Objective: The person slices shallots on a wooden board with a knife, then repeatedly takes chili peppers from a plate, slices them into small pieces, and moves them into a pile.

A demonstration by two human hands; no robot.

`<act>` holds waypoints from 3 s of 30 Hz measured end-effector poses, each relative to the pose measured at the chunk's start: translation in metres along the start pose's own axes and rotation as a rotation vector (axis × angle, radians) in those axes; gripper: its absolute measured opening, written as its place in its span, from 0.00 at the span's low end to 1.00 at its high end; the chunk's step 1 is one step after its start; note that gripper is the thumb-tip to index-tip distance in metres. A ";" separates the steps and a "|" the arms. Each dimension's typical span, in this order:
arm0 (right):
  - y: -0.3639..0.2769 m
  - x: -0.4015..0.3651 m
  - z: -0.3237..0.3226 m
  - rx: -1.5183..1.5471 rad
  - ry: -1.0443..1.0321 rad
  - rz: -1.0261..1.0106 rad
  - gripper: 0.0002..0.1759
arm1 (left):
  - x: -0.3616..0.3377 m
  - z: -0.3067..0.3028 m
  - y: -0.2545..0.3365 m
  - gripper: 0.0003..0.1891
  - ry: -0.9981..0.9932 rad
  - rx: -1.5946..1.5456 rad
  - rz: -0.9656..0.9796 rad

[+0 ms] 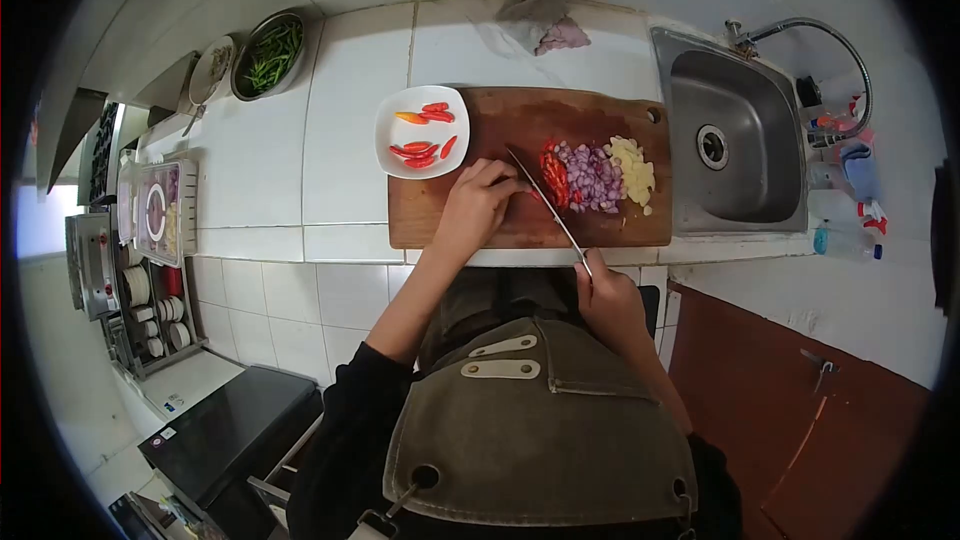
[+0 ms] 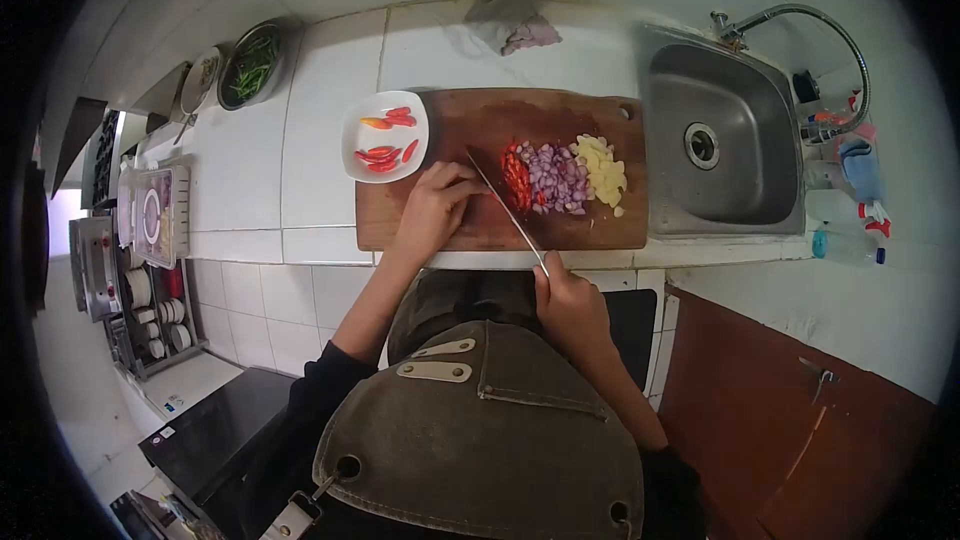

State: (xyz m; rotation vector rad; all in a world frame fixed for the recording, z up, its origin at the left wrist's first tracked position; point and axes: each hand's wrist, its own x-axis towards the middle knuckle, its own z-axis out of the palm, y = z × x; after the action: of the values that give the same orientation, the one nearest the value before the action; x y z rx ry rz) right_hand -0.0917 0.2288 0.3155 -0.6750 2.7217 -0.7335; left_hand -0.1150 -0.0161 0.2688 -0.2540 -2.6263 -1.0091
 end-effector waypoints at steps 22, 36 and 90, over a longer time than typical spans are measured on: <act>0.006 0.005 0.009 0.066 0.031 -0.039 0.09 | 0.002 0.001 0.001 0.10 0.030 -0.005 -0.022; 0.011 0.018 0.018 0.202 0.014 0.034 0.10 | 0.002 -0.008 -0.004 0.12 -0.011 -0.067 -0.043; 0.003 0.000 0.025 0.140 0.140 0.001 0.10 | -0.017 0.009 0.002 0.08 0.223 -0.017 -0.170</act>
State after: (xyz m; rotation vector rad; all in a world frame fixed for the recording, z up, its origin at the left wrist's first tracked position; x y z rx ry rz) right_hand -0.0836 0.2207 0.2927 -0.6118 2.7606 -0.9960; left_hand -0.1005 -0.0097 0.2576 0.0761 -2.4681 -1.0475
